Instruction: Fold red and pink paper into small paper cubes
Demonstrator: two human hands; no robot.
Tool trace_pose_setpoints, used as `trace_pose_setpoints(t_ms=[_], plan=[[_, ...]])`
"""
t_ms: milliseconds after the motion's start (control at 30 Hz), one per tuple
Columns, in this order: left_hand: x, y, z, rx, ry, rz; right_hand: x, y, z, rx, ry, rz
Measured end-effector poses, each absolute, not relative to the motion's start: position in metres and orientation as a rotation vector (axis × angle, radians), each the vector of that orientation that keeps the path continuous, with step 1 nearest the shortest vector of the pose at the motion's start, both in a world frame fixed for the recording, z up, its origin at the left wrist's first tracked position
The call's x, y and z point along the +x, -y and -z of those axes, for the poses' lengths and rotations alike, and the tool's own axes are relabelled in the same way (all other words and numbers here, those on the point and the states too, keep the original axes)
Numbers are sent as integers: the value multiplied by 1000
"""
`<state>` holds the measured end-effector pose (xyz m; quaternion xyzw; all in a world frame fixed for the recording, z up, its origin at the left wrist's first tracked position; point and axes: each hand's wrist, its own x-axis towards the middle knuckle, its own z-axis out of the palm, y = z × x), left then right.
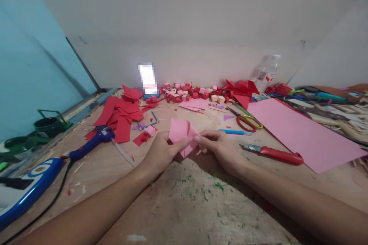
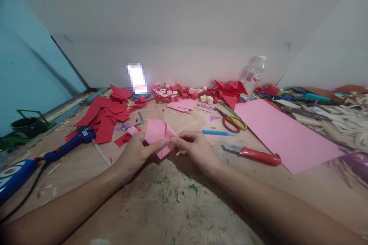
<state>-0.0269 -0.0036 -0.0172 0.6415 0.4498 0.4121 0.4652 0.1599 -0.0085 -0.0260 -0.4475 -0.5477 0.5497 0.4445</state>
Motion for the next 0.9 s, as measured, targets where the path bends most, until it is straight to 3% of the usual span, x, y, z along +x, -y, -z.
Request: trace_pose_setpoints(t_ms=[200,600,900], plan=[[-30,1,18,1345,-1114,-1046,164,5,36,-860,1114,-1630],[-30,-1,20,1332,-1122,-1018,161,7,30,-1031,1281,-1415],[-29,-1,19,1278,-1097,-1065,163,5,36,-855,1128,-1620]])
